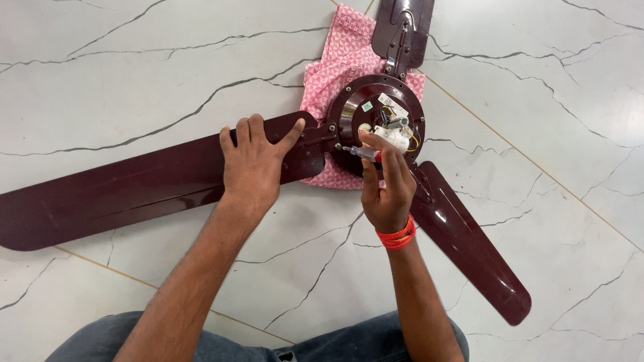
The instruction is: The person is repairing a ceiling fan by using a screwdriver to tighten screws on the fan blades and motor housing. The fan is placed on a cloth on the floor, and the person works on the central hub and blade attachments.
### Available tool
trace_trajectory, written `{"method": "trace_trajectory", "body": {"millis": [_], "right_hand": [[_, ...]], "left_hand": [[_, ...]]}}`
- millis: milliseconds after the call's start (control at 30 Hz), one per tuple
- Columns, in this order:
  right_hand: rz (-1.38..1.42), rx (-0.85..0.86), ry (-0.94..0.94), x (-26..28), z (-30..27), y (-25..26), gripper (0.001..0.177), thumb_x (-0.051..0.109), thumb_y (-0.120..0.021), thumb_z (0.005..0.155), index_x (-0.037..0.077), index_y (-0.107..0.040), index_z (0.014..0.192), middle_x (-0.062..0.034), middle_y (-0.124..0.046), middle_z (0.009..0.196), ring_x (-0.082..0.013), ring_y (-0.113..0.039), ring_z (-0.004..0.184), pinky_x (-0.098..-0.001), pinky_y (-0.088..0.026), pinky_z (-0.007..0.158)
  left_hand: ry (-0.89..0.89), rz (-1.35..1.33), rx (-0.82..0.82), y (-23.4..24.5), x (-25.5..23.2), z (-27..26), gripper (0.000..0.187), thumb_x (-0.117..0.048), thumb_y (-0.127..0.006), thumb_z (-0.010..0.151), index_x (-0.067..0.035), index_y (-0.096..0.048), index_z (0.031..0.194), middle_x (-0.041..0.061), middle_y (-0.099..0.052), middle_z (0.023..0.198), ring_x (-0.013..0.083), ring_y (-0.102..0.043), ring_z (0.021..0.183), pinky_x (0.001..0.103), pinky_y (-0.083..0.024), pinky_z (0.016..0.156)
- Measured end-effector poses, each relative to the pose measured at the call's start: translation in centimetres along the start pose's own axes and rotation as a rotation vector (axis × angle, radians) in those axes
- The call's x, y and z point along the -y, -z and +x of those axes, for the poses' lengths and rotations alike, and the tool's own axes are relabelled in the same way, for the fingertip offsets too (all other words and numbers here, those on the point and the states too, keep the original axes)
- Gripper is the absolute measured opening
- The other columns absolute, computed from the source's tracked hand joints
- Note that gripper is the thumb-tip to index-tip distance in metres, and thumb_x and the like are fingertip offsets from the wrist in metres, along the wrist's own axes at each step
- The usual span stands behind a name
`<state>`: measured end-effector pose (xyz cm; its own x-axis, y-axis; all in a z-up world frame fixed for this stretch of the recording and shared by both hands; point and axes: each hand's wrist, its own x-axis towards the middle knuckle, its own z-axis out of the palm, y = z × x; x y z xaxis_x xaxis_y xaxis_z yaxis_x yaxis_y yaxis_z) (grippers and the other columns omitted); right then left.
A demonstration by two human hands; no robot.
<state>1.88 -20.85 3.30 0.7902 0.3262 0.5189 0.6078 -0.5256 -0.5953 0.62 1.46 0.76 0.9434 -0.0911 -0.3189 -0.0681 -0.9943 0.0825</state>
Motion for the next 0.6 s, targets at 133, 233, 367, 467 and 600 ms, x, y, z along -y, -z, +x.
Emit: {"method": "trace_trajectory", "body": {"millis": [133, 233, 367, 467, 600], "right_hand": [[-0.006, 0.012, -0.105, 0.2, -0.1, -0.1, 0.020, -0.005, -0.074, 0.098, 0.000, -0.061, 0.113, -0.0133, -0.075, 0.114, -0.0172, -0.071, 0.085, -0.0273, -0.056, 0.066], [-0.047, -0.023, -0.025, 0.8, 0.4, -0.3, 0.023, -0.002, -0.077, 0.096, 0.000, -0.060, 0.112, -0.0136, -0.072, 0.111, -0.0188, -0.072, 0.090, -0.0278, -0.059, 0.068], [0.024, -0.017, 0.067, 1.3, 1.0, -0.3, 0.025, -0.006, -0.067, 0.095, -0.009, -0.054, 0.116, -0.0187, -0.069, 0.113, -0.0273, -0.072, 0.097, -0.0346, -0.064, 0.076], [-0.020, -0.007, 0.001, 1.1, 0.4, -0.5, 0.019, -0.005, -0.071, 0.099, -0.004, -0.060, 0.115, -0.0147, -0.072, 0.114, -0.0208, -0.074, 0.094, -0.0292, -0.063, 0.073], [-0.083, -0.078, -0.011, 0.8, 0.5, -0.3, 0.023, -0.002, -0.079, 0.096, 0.000, -0.061, 0.110, -0.0118, -0.072, 0.108, -0.0204, -0.073, 0.092, -0.0310, -0.061, 0.075]], "left_hand": [[0.001, 0.111, -0.024, 0.4, -0.3, -0.3, 0.107, -0.009, -0.078, 0.076, -0.046, -0.025, 0.161, 0.021, -0.042, 0.132, 0.0337, -0.040, 0.124, 0.055, -0.032, 0.103], [0.004, 0.151, -0.021, 0.4, -0.5, -0.3, 0.111, -0.011, -0.080, 0.075, -0.046, -0.023, 0.162, 0.020, -0.042, 0.130, 0.0327, -0.040, 0.121, 0.052, -0.032, 0.100], [0.011, 0.146, -0.011, 0.2, -0.5, -0.2, 0.113, -0.011, -0.081, 0.073, -0.047, -0.021, 0.162, 0.021, -0.041, 0.131, 0.0326, -0.039, 0.120, 0.051, -0.032, 0.099], [0.011, 0.142, -0.028, 0.2, -0.5, -0.3, 0.113, -0.011, -0.082, 0.074, -0.046, -0.021, 0.163, 0.021, -0.041, 0.131, 0.0329, -0.039, 0.120, 0.050, -0.033, 0.098], [0.011, 0.151, -0.001, 0.2, -0.6, -0.3, 0.115, -0.011, -0.083, 0.072, -0.046, -0.021, 0.162, 0.022, -0.040, 0.132, 0.0329, -0.039, 0.120, 0.050, -0.033, 0.098]]}}
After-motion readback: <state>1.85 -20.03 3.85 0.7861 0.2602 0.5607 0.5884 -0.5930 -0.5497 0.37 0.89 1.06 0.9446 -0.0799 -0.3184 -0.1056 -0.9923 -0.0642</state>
